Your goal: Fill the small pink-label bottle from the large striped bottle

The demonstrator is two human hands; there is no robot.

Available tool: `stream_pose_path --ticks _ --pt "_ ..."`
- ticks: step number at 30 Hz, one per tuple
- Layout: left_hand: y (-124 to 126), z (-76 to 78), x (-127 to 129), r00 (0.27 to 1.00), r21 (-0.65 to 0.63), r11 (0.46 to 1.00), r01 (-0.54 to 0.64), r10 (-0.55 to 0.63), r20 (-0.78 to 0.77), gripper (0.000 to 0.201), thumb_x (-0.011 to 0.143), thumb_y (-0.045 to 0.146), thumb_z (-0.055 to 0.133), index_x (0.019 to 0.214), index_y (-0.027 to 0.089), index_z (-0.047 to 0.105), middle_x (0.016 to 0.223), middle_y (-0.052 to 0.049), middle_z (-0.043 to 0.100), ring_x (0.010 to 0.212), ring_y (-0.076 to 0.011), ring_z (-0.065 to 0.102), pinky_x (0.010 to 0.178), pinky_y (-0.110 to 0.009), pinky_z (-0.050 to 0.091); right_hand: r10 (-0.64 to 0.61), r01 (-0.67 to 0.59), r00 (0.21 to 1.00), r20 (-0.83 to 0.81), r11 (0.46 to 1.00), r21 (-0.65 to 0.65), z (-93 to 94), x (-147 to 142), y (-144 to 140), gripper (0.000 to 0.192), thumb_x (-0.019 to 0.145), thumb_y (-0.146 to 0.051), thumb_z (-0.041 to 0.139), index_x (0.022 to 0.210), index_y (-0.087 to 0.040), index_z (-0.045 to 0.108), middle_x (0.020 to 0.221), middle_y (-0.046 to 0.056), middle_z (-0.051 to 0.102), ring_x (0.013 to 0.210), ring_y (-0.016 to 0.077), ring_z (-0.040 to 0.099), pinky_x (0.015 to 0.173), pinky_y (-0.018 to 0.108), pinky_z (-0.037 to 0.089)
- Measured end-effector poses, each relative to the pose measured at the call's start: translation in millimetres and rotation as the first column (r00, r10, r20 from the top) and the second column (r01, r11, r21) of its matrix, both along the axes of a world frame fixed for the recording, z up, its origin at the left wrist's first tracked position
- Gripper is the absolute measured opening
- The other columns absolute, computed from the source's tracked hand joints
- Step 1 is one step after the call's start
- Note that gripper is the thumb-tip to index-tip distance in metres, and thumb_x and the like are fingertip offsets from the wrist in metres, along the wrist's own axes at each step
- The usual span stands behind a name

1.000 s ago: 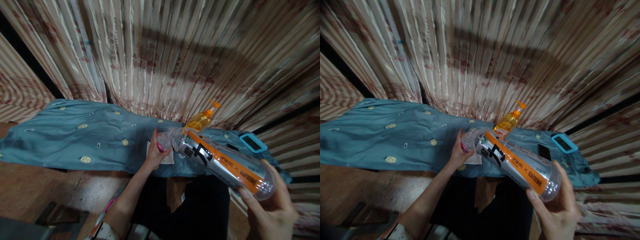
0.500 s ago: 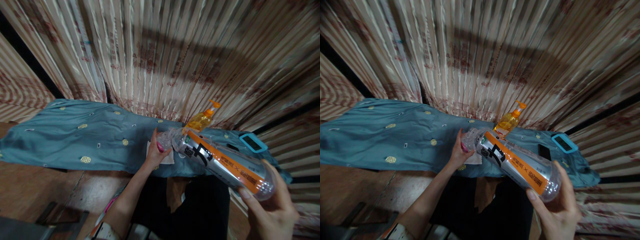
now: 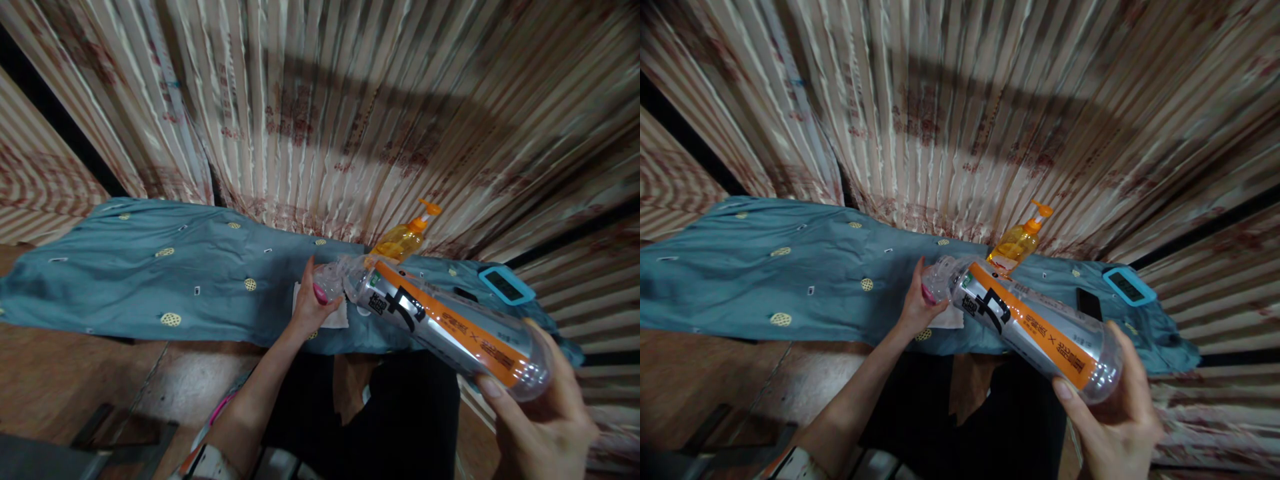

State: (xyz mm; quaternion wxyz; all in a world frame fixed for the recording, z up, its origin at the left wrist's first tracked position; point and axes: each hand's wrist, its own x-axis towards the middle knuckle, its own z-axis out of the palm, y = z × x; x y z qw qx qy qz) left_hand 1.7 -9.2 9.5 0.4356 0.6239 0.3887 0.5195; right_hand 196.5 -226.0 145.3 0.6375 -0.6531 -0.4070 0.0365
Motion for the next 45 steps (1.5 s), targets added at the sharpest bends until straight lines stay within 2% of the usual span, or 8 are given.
stream_pose_path --ticks 6,15,19,24,30,37,45 --pt "0.1 -1.3 0.2 1.000 0.004 1.000 -0.006 0.006 -0.003 0.121 0.070 0.028 0.095 0.170 0.026 0.026 0.152 -0.014 0.065 0.142 -0.0330 0.066 0.125 -0.052 0.048 0.016 -0.016 1.000 -0.008 1.000 0.007 -1.8 0.4 -0.5 0.092 0.075 -0.033 0.100 0.159 -0.028 0.062 0.161 0.007 0.059 0.156 0.0440 0.045 0.134 0.069 0.019" --pt "0.4 0.5 -0.8 1.000 -0.019 1.000 -0.006 0.006 -0.001 0.122 0.068 0.027 0.096 0.169 0.024 0.028 0.154 -0.017 0.063 0.146 -0.0362 0.063 0.129 -0.055 0.044 0.035 -0.035 0.999 0.009 0.999 -0.005 -5.5 6.5 -2.6 0.096 0.075 -0.034 0.100 0.162 -0.026 0.060 0.162 0.008 0.058 0.156 0.0437 0.045 0.135 0.066 0.020" --pt "0.0 0.6 -1.1 1.000 -0.017 1.000 -0.008 0.008 0.004 0.123 0.069 0.026 0.095 0.170 0.026 0.026 0.155 -0.016 0.063 0.145 -0.0351 0.063 0.128 -0.055 0.045 0.025 -0.025 1.000 0.014 1.000 -0.004 -4.4 4.9 -2.3 0.095 0.075 -0.033 0.100 0.160 -0.025 0.061 0.162 0.008 0.058 0.155 0.0444 0.045 0.134 0.068 0.019" --pt "0.2 0.4 -0.6 1.000 -0.005 1.000 -0.018 0.018 -0.007 0.122 0.069 0.026 0.095 0.170 0.027 0.027 0.154 -0.015 0.064 0.144 -0.0340 0.064 0.128 -0.053 0.046 0.020 -0.020 1.000 0.012 1.000 0.018 -2.3 2.3 0.7 0.092 0.075 -0.034 0.100 0.159 -0.025 0.062 0.160 0.009 0.060 0.154 0.0427 0.047 0.135 0.065 0.021" --pt "1.2 -1.4 -0.4 1.000 0.001 1.000 -0.019 0.019 0.007 0.123 0.069 0.029 0.095 0.171 0.027 0.027 0.153 -0.014 0.065 0.144 -0.0344 0.064 0.127 -0.054 0.046 0.020 -0.020 1.000 0.001 1.000 0.008 -4.6 6.8 0.9 0.094 0.073 -0.034 0.101 0.158 -0.024 0.062 0.157 0.010 0.061 0.150 0.0422 0.050 0.133 0.069 0.021" --pt "1.8 -3.0 -0.9 1.000 0.006 1.000 -0.015 0.015 0.017 0.122 0.069 0.027 0.095 0.171 0.026 0.028 0.153 -0.014 0.065 0.143 -0.0341 0.064 0.127 -0.053 0.046 0.042 -0.042 0.999 0.008 0.999 0.031 -4.7 7.1 0.6 0.088 0.074 -0.028 0.100 0.155 -0.032 0.066 0.153 0.005 0.063 0.150 0.0371 0.050 0.135 0.060 0.022" --pt "2.3 -4.5 -0.4 0.999 0.012 1.000 -0.016 0.015 0.038 0.122 0.070 0.027 0.095 0.171 0.029 0.028 0.152 -0.014 0.065 0.142 -0.0351 0.065 0.127 -0.057 0.046 0.043 -0.043 0.999 -0.009 0.999 0.020 -5.6 6.3 0.8 0.089 0.075 -0.030 0.100 0.157 -0.030 0.064 0.154 0.006 0.063 0.149 0.0363 0.052 0.134 0.058 0.024"
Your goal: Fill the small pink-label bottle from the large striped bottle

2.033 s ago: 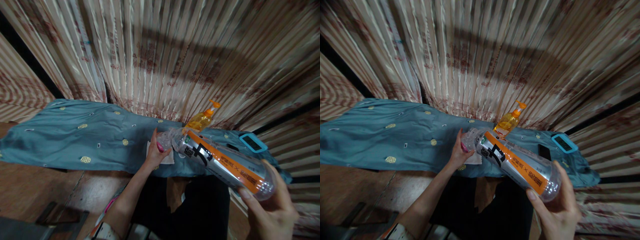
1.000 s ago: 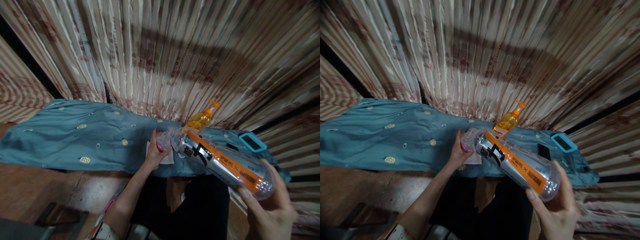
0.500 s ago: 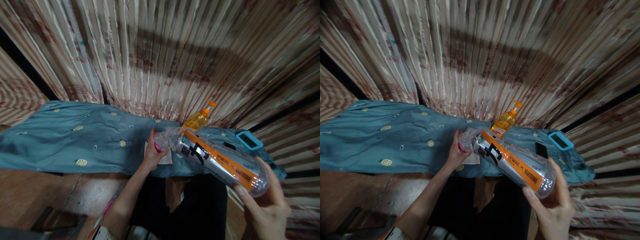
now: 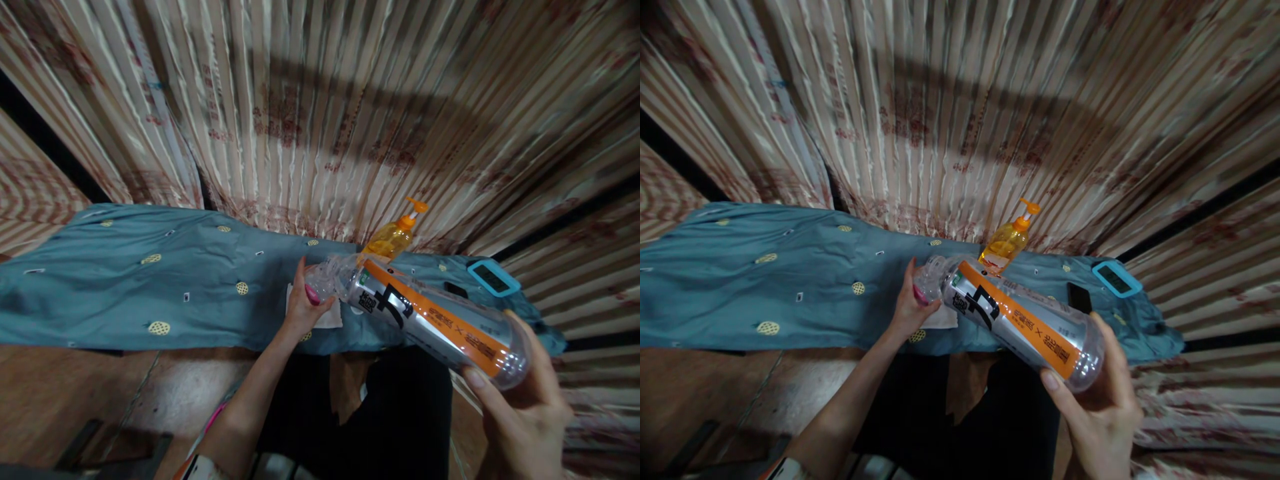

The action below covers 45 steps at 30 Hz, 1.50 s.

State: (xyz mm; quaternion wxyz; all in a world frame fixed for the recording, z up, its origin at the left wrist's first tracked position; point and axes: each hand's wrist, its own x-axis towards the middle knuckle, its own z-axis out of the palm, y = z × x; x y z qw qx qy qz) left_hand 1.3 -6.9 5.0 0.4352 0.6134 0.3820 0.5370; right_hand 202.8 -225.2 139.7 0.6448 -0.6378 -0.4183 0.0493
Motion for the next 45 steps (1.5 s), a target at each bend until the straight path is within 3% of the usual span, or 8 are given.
stream_pose_path --ticks 6,13,28,40,45 --pt "-0.8 3.2 -0.5 1.000 -0.007 1.000 0.003 -0.003 -0.014 0.122 0.069 0.026 0.095 0.171 0.026 0.028 0.151 -0.015 0.066 0.142 -0.0346 0.065 0.127 -0.054 0.046 -0.011 0.011 1.000 0.029 1.000 0.003 0.7 -0.3 0.0 0.089 0.074 -0.032 0.100 0.156 -0.029 0.066 0.153 0.007 0.064 0.149 0.0376 0.052 0.134 0.059 0.024" --pt "-1.3 4.3 -0.4 1.000 -0.005 1.000 0.000 0.000 -0.024 0.121 0.070 0.029 0.095 0.170 0.026 0.028 0.152 -0.015 0.065 0.144 -0.0345 0.064 0.127 -0.055 0.046 -0.023 0.023 1.000 -0.003 1.000 -0.010 1.7 1.1 -1.4 0.092 0.073 -0.033 0.101 0.157 -0.028 0.064 0.155 0.009 0.062 0.150 0.0422 0.051 0.133 0.069 0.021" --pt "-1.0 2.4 0.3 0.999 0.005 1.000 -0.012 0.012 -0.049 0.123 0.069 0.029 0.094 0.171 0.025 0.026 0.152 -0.015 0.065 0.143 -0.0339 0.065 0.126 -0.053 0.047 -0.015 0.014 1.000 0.023 1.000 0.021 2.2 -1.4 1.3 0.086 0.074 -0.027 0.100 0.153 -0.033 0.068 0.150 0.004 0.065 0.146 0.0352 0.053 0.135 0.063 0.020" --pt "-1.0 2.3 0.3 1.000 -0.015 1.000 -0.004 0.004 -0.020 0.122 0.068 0.026 0.096 0.170 0.027 0.029 0.149 -0.014 0.066 0.141 -0.0348 0.066 0.126 -0.055 0.047 -0.006 0.006 1.000 0.028 1.000 -0.011 4.4 -1.4 1.9 0.091 0.074 -0.032 0.099 0.157 -0.025 0.064 0.157 0.010 0.061 0.152 0.0424 0.049 0.134 0.068 0.020" --pt "-0.6 3.3 -0.1 0.999 -0.020 1.000 -0.001 0.000 -0.039 0.123 0.068 0.028 0.096 0.170 0.025 0.027 0.150 -0.015 0.066 0.140 -0.0349 0.066 0.125 -0.055 0.047 -0.034 0.036 0.998 0.057 0.999 -0.040 5.3 -0.1 1.7 0.093 0.071 -0.036 0.098 0.157 -0.029 0.064 0.154 0.010 0.064 0.154 0.0439 0.050 0.135 0.063 0.025"
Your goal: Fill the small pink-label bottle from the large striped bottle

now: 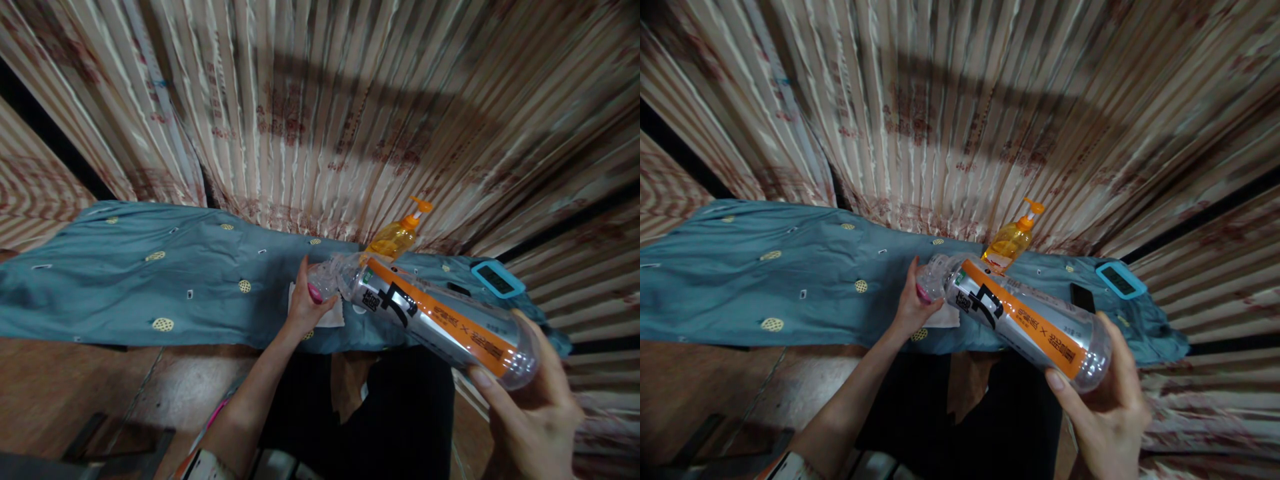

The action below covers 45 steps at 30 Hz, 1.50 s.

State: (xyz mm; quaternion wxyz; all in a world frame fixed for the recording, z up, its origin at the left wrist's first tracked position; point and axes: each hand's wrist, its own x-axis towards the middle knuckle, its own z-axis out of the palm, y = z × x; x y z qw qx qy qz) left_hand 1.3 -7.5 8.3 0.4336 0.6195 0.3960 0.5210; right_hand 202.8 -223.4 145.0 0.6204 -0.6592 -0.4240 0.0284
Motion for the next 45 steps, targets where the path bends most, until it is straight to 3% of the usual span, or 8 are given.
stream_pose_path --ticks 4,10,16,23,27,45 --pt "0.6 -1.2 0.9 1.000 0.008 1.000 0.006 -0.007 0.009 0.124 0.069 0.028 0.094 0.171 0.023 0.025 0.152 -0.017 0.064 0.142 -0.0349 0.064 0.127 -0.054 0.046 -0.010 0.010 1.000 0.019 1.000 0.006 0.0 0.7 -0.6 0.091 0.069 -0.035 0.098 0.154 -0.029 0.067 0.152 0.010 0.066 0.156 0.0444 0.048 0.135 0.062 0.025" --pt "1.1 -4.0 1.1 1.000 0.012 1.000 0.005 -0.006 0.031 0.124 0.069 0.028 0.096 0.171 0.026 0.027 0.150 -0.015 0.065 0.141 -0.0352 0.065 0.127 -0.055 0.046 -0.007 0.007 1.000 -0.002 1.000 -0.006 0.2 -0.5 0.0 0.094 0.073 -0.038 0.098 0.158 -0.021 0.062 0.155 0.012 0.063 0.150 0.0437 0.052 0.133 0.071 0.022" --pt "0.2 -1.4 -0.3 0.999 0.004 1.000 0.011 -0.011 0.035 0.121 0.070 0.028 0.096 0.170 0.026 0.029 0.151 -0.015 0.065 0.142 -0.0351 0.065 0.127 -0.056 0.046 0.015 -0.015 0.999 -0.031 1.000 0.028 2.4 -2.7 2.6 0.091 0.072 -0.035 0.101 0.155 -0.024 0.065 0.153 0.009 0.063 0.148 0.0409 0.052 0.134 0.069 0.018" --pt "0.2 0.6 0.0 1.000 0.000 1.000 -0.003 0.003 0.019 0.123 0.067 0.027 0.096 0.170 0.026 0.029 0.151 -0.015 0.066 0.142 -0.0351 0.065 0.126 -0.055 0.046 0.002 -0.001 1.000 -0.023 1.000 0.018 0.0 0.6 -0.3 0.091 0.072 -0.036 0.100 0.155 -0.025 0.066 0.154 0.010 0.064 0.150 0.0437 0.051 0.134 0.069 0.021" --pt "0.1 0.8 0.1 1.000 -0.002 1.000 -0.004 0.004 0.014 0.122 0.068 0.028 0.096 0.170 0.026 0.029 0.151 -0.015 0.066 0.142 -0.0354 0.065 0.126 -0.055 0.046 0.007 -0.008 0.999 -0.041 1.000 -0.002 -1.7 2.0 -0.2 0.094 0.074 -0.037 0.099 0.159 -0.026 0.061 0.158 0.009 0.062 0.149 0.0421 0.052 0.133 0.068 0.025" --pt "-0.3 4.0 -3.0 0.999 -0.001 1.000 0.023 -0.023 0.021 0.119 0.071 0.033 0.095 0.169 0.025 0.029 0.151 -0.015 0.066 0.142 -0.0343 0.065 0.126 -0.054 0.048 0.021 -0.018 0.998 -0.061 0.999 0.049 -1.4 1.4 5.0 0.089 0.070 -0.033 0.102 0.152 -0.027 0.068 0.151 0.008 0.066 0.145 0.0387 0.056 0.133 0.064 0.025"
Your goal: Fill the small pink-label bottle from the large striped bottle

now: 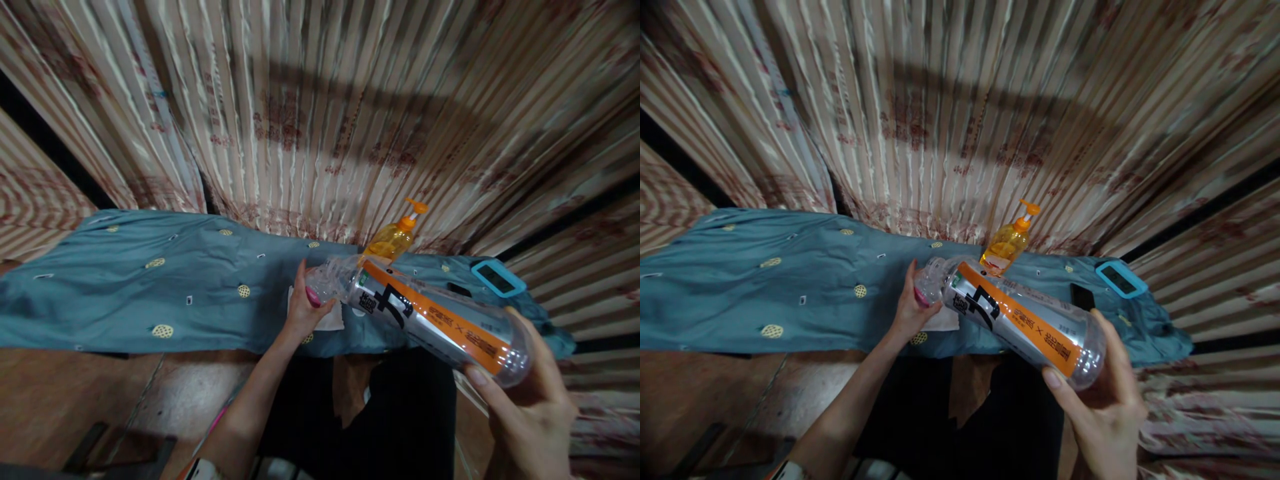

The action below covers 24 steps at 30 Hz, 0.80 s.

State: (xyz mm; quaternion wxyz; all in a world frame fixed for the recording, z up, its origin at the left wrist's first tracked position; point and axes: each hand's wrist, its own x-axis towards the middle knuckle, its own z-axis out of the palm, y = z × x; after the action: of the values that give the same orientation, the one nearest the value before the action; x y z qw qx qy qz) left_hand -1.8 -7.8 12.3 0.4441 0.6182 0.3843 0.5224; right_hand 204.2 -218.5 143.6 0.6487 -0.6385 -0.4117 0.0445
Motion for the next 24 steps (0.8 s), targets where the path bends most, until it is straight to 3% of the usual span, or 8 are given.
stream_pose_path --ticks 8,13,24 --pt "0.8 0.6 -1.3 1.000 0.010 1.000 0.004 -0.004 -0.006 0.117 0.070 0.030 0.094 0.167 0.026 0.029 0.149 -0.014 0.067 0.143 -0.0340 0.065 0.126 -0.054 0.048 0.022 -0.022 1.000 0.008 1.000 -0.016 -0.5 3.0 0.4 0.088 0.071 -0.033 0.101 0.152 -0.025 0.068 0.153 0.009 0.065 0.145 0.0381 0.055 0.134 0.063 0.024" --pt "1.5 -0.5 -0.4 1.000 0.015 1.000 -0.009 0.009 -0.025 0.118 0.070 0.032 0.094 0.168 0.025 0.028 0.147 -0.014 0.068 0.140 -0.0328 0.067 0.125 -0.053 0.049 0.003 -0.002 0.999 0.038 1.000 -0.021 -0.2 2.6 1.4 0.087 0.072 -0.036 0.100 0.152 -0.023 0.068 0.151 0.010 0.067 0.141 0.0383 0.059 0.129 0.058 0.036" --pt "0.6 -0.4 -0.5 0.998 0.023 0.999 -0.036 0.037 -0.048 0.119 0.069 0.031 0.094 0.168 0.024 0.029 0.146 -0.013 0.070 0.139 -0.0321 0.069 0.123 -0.050 0.051 0.024 -0.023 0.998 0.053 1.000 -0.019 1.2 2.1 -0.3 0.083 0.074 -0.035 0.099 0.152 -0.030 0.070 0.145 0.005 0.070 0.137 0.0342 0.061 0.126 0.049 0.039"
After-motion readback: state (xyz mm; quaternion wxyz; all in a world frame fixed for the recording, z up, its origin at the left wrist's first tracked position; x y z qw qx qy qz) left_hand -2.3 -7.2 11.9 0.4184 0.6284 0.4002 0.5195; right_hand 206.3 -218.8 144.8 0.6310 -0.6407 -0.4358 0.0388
